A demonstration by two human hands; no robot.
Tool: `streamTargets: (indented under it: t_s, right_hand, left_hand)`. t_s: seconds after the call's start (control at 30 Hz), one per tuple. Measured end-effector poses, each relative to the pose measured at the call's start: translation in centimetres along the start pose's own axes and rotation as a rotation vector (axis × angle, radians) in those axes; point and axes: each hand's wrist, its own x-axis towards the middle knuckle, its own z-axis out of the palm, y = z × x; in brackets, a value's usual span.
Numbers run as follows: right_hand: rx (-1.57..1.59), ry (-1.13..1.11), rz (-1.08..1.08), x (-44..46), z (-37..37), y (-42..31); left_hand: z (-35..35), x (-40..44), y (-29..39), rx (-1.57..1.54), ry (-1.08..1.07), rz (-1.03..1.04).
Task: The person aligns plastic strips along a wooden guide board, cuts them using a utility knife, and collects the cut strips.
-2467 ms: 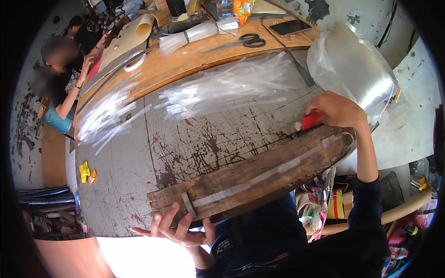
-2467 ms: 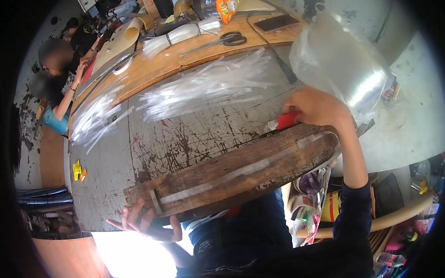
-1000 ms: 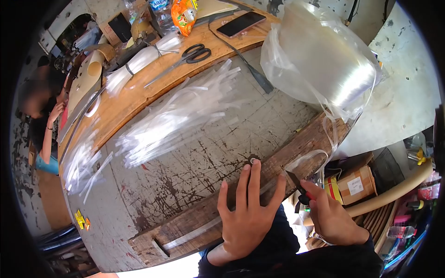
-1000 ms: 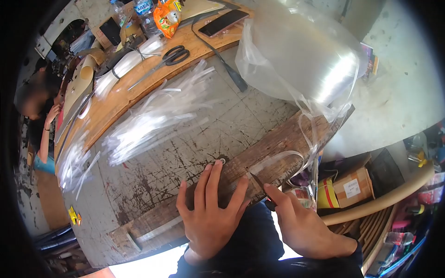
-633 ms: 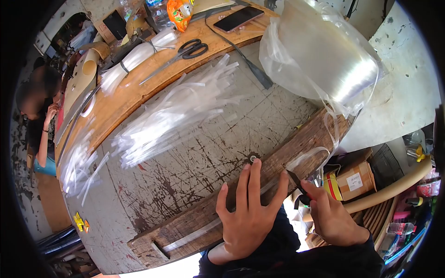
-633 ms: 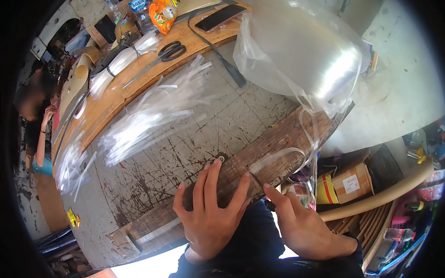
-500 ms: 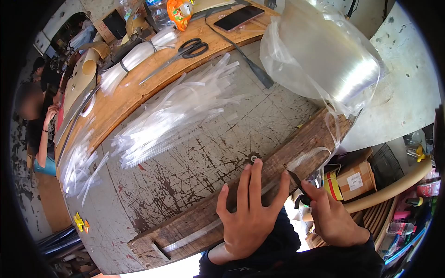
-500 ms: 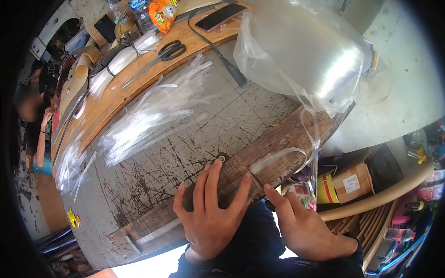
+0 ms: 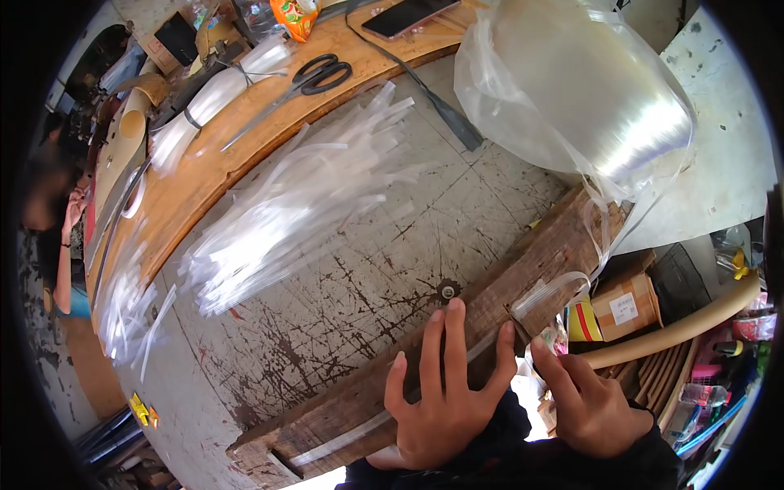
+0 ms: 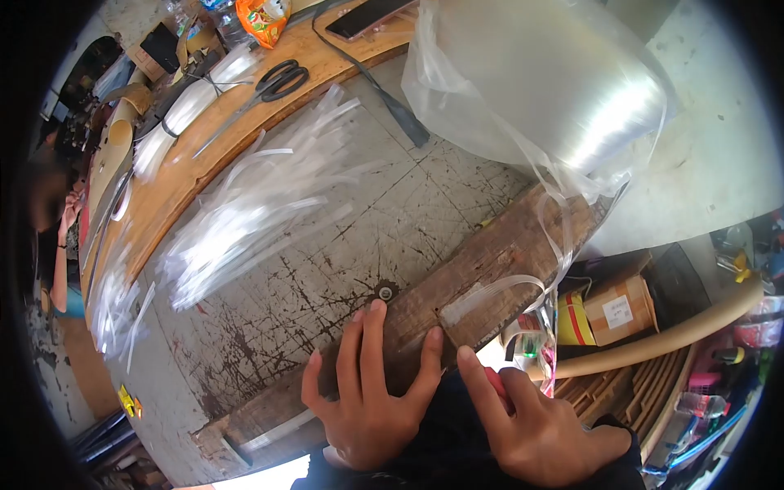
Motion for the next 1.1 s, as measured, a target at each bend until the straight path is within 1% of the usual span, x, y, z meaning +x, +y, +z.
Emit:
streamTargets:
  t_s: [0.1,0.17,0.23,0.3,0.37,0.5,0.57,0.6,0.67,0.7,0.73,0.77,0.83,0.87,0.93,0.97,1.0,1.07,1.1]
  right_hand:
    - [-0.014,-0.044,0.061,0.8,-0.5,-0.6]
    - [-0.009,-0.026,0.088,0.6,-0.3,-0.4]
    - [-0.020,-0.026,0.089,0.9,-0.4,-0.5]
    - [-0.030,-0.022,0.087,1.0,-0.7,-0.6]
    - [-0.044,-0.078,0.096,1.2,-1.1,-0.7]
    - [0.013,-0.070,0.098,0.8,0.5,0.3]
    - [0.161,0.149,-0.042,0.6,1.8,1.5]
    - [0.162,0.162,-0.043,0.7,1.9,1.7]
    - [0.365,0.107,0.007,0.5,2.1,1.9]
    - [0.434,0.069,-0.013,0.5,1.9,2.1]
    - [0.429,0.082,-0.026,0.2,1.8,2.1]
    - [0.490,0.176,0.025,-0.1,2.0,1.9]
    - [0.656,0.297,0.226,-1.1,2.3,1.7]
    - [0.658,0.292,0.213,-0.9,2.4,1.8]
    - [0.587,0.345,0.285,0.3,2.6,2.3]
    - [0.603,0.375,0.221,0.9,4.0,3.0]
    - [0.602,0.379,0.209,1.3,4.9,3.0]
    - [0.715,0.484,0.310,1.9,6.2,2.8]
    - [0.742,0.557,0.301,2.1,6.9,2.7]
  left_hand:
    - [0.3,0.0,0.1,0.008,0.004,-0.009]
    - [-0.1,0.1,0.3,-0.025,-0.030,-0.026]
    - [-0.2,0.2,0.4,-0.055,-0.061,-0.039]
    - [-0.1,0.2,0.5,-0.043,-0.043,-0.042]
    - [0.0,0.1,0.5,-0.037,-0.034,-0.040]
    - [0.0,-0.1,0.4,-0.020,-0.015,-0.006]
    - [-0.2,-0.2,0.2,-0.022,-0.026,0.012]
    - [-0.4,-0.2,0.2,-0.032,-0.040,0.019]
    - [-0.6,-0.5,0.2,-0.032,-0.051,0.031]
    - [-0.6,-0.5,0.2,-0.041,-0.067,0.030]
    - [-0.5,-0.5,0.2,-0.031,-0.051,0.027]
    - [-0.5,-0.7,0.2,-0.042,-0.046,0.034]
    - [-0.6,-0.8,0.1,-0.043,-0.041,0.026]
    - [-0.6,-0.8,0.0,-0.069,-0.048,0.037]
    - [-1.0,-0.8,0.0,-0.089,-0.041,0.044]
    - [-1.2,-0.7,0.0,-0.173,-0.020,0.039]
    - [-1.4,-0.7,0.0,-0.256,-0.001,0.035]
    - [-1.0,-1.0,-0.1,-0.273,0.043,0.037]
    - [-0.9,-1.2,-0.1,-0.294,0.077,0.051]
